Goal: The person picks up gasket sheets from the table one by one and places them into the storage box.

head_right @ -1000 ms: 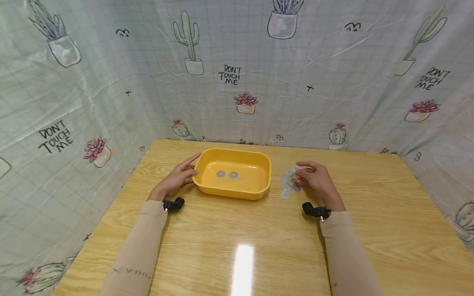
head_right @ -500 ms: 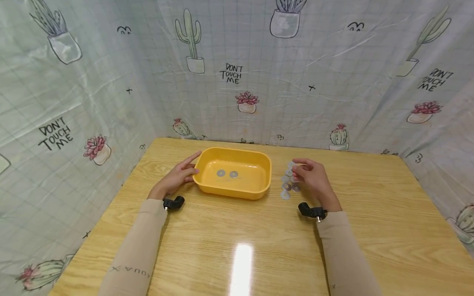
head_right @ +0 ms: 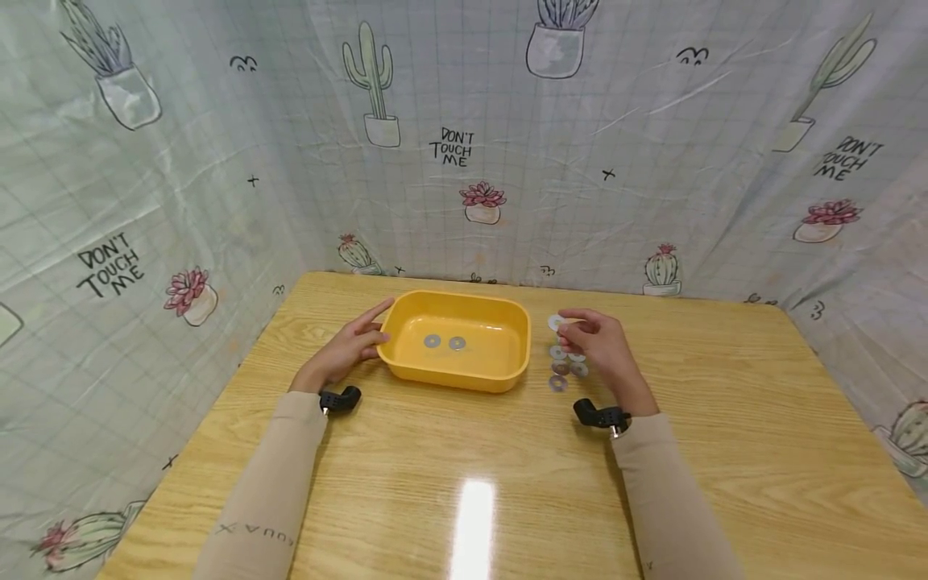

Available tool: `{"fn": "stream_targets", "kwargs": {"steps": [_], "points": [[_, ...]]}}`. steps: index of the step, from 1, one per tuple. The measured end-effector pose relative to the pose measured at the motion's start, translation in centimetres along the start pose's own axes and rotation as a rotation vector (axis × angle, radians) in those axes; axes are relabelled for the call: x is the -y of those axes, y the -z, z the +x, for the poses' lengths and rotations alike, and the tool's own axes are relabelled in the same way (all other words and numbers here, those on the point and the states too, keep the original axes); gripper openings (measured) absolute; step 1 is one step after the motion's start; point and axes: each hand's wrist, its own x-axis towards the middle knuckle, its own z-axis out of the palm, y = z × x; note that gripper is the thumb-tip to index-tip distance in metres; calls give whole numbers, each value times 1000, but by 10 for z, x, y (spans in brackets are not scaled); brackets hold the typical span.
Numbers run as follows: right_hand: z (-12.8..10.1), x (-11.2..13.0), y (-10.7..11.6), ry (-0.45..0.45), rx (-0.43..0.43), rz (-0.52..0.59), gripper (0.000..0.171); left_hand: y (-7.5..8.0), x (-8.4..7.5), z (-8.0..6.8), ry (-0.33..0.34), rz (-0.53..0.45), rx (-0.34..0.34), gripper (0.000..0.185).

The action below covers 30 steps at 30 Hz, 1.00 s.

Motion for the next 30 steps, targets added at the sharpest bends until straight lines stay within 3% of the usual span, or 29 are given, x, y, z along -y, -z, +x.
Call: {"fn": "stream_targets", "kwargs": {"steps": [20,30], "points": [[1,18,-37,42,14,15,49,1,-5,-1,7,14,-9,70],[-2,20,-59,60,28,33,41,1,1,1,2,14,-11,69]]}}
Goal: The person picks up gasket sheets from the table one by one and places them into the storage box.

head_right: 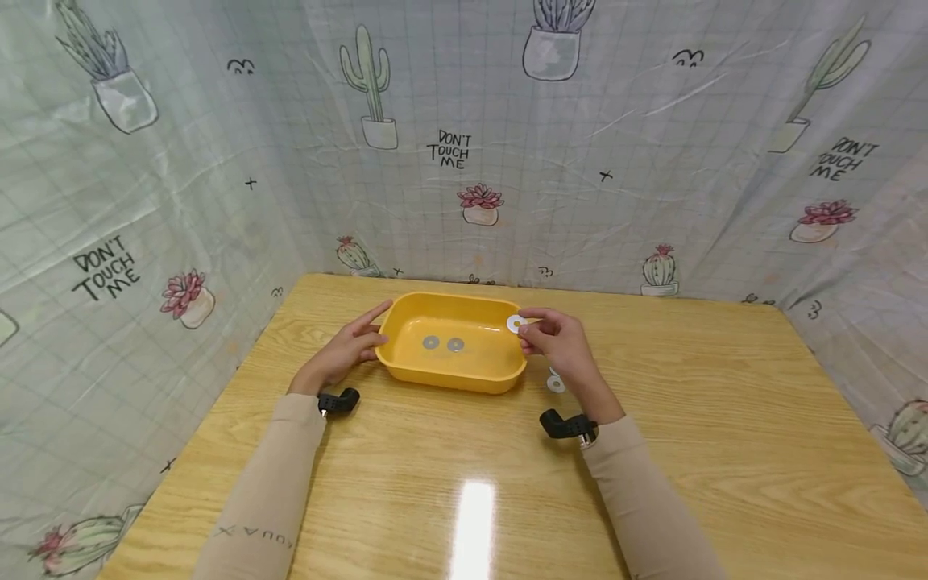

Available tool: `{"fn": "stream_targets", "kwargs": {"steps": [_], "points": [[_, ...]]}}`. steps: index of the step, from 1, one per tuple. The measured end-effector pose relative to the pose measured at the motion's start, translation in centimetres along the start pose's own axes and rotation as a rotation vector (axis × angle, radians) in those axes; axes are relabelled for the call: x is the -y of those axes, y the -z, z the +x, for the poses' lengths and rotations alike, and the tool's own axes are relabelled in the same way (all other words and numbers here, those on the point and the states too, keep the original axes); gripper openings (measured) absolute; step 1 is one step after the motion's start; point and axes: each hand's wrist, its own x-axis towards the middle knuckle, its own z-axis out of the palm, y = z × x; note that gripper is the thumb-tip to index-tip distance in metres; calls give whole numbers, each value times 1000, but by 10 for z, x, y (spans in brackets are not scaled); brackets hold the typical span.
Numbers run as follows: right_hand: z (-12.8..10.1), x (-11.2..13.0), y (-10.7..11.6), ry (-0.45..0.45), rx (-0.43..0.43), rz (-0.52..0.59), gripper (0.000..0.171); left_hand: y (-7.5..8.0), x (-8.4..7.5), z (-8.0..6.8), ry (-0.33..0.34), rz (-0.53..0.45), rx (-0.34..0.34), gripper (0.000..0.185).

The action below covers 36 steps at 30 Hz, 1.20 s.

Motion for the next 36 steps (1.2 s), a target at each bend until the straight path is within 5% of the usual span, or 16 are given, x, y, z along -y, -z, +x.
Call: {"fn": "stream_targets", "kwargs": {"steps": [18,36], "points": [[10,22,-39,-45,-23,-24,36,-1,-3,-2,-2,1,4,68],[36,14,-75,-156,-58,-4,32,-2,0,-1,7,-1,2,69]]}}
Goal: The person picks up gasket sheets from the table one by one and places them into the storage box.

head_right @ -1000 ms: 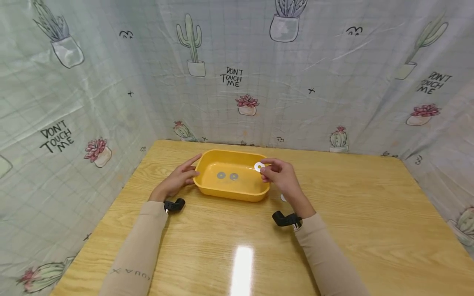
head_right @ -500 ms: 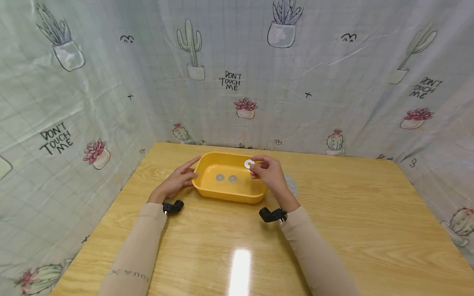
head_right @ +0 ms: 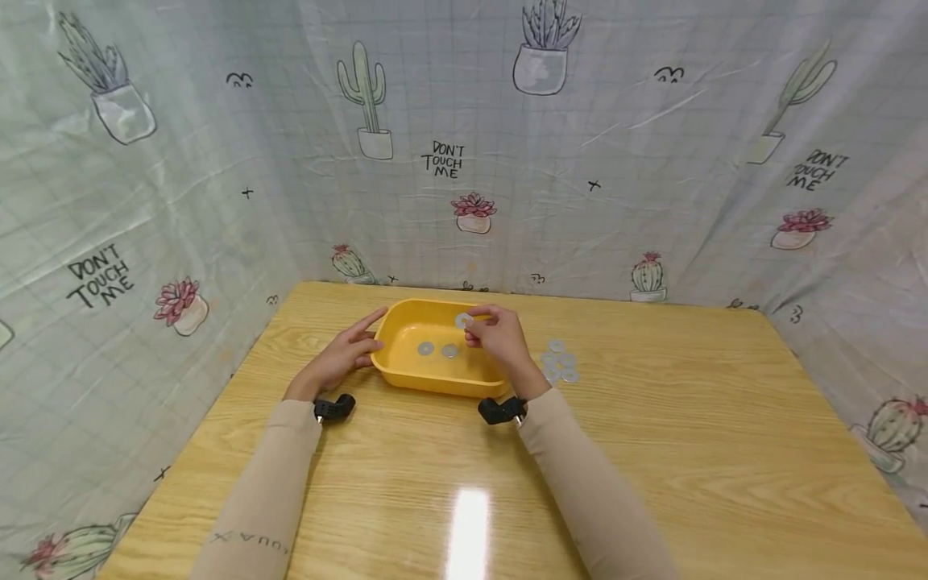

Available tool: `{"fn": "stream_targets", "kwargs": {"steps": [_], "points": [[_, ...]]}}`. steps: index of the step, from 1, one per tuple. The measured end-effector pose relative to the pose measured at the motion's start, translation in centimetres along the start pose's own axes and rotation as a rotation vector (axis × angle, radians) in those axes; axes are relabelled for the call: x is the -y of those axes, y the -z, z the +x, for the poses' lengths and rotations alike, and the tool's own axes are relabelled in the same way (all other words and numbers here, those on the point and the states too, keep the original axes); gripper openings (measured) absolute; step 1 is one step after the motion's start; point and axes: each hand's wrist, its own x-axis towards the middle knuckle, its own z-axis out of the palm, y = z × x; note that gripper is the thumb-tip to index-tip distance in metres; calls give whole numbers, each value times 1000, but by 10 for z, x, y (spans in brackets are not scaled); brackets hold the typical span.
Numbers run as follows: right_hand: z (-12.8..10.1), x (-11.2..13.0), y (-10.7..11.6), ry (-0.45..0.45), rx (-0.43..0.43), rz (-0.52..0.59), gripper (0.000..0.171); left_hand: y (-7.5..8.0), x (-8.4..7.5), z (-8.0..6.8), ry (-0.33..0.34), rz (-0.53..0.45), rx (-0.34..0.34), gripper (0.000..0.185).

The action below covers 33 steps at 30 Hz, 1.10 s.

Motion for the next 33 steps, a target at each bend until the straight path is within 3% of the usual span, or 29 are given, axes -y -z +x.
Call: {"fn": "stream_targets", "kwargs": {"steps": [10,33], "points": [[8,-9,-10,-87,-47,-32,27,0,1,1,4,-8,4,67],[15,-12,-19,-195,-43,-365,21,4,0,3,1,-21,14,69]]}}
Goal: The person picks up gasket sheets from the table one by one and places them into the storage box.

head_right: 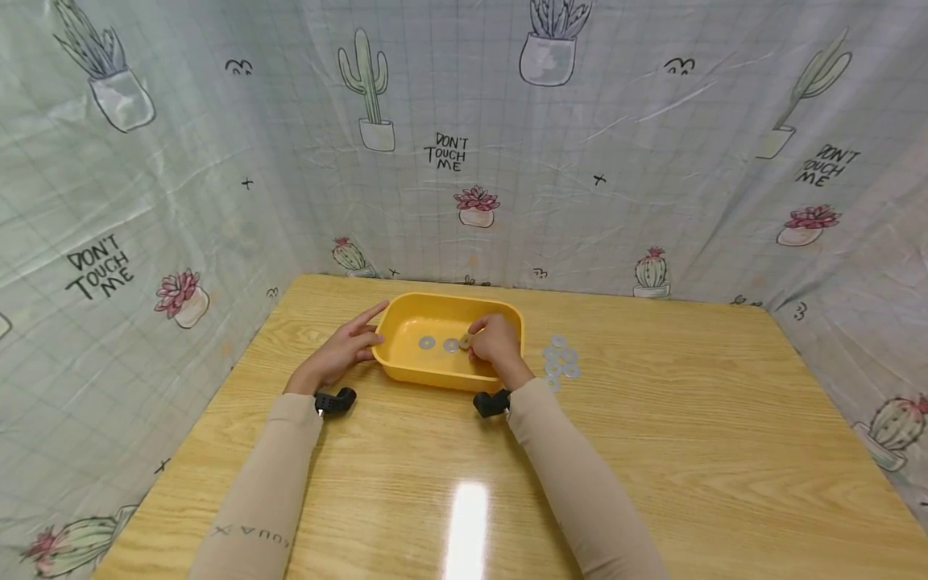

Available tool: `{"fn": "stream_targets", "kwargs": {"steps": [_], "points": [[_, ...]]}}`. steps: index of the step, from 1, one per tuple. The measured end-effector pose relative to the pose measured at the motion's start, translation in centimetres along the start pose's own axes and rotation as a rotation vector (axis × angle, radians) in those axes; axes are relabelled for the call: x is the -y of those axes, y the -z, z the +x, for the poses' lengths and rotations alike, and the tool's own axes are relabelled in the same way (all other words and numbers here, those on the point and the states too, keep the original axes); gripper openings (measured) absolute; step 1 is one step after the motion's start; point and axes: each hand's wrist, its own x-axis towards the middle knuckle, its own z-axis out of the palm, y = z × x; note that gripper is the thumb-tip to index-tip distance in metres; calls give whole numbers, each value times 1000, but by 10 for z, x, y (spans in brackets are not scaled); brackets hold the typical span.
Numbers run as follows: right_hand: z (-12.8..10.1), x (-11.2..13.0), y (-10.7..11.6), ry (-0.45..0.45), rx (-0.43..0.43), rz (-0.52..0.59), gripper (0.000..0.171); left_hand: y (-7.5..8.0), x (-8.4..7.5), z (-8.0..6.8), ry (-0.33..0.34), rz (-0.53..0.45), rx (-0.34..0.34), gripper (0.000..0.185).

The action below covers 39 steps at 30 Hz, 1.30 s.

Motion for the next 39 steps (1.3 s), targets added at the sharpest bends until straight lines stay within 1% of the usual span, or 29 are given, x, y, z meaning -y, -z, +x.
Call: {"fn": "stream_targets", "kwargs": {"steps": [2,6,11,15,19,23,26,31,33,35,37,39], "points": [[0,0,0,5,-8,-36,21,0,0,0,4,1,-1,68],[-1,1,0,11,-11,-73,19,-1,0,0,9,5,-4,68],[-3,1,0,41,-11,-124,17,0,1,1,2,11,0,69],[-3,2,0,54,-21,-108,18,0,0,1,2,11,0,67],[-4,2,-1,51,-27,-38,20,-1,-1,0,1,8,-2,66],[-3,2,-1,69,-8,72,24,0,0,0,1,10,-2,67],[-2,1,2,151,0,179,29,0,1,-1,8,6,-5,68],[-8,3,16,340,-21,307,33,-1,1,0,11,2,-9,68],[-12,4,26,395,-66,356,32,-1,0,1,7,6,-5,68],[-16,3,37,434,-130,413,29,-1,0,1,9,5,-6,68],[-18,1,50,464,-207,481,25,-1,1,1,8,6,-10,67],[-22,-3,64,475,-269,530,21,-1,2,1,10,2,-15,67]]}}
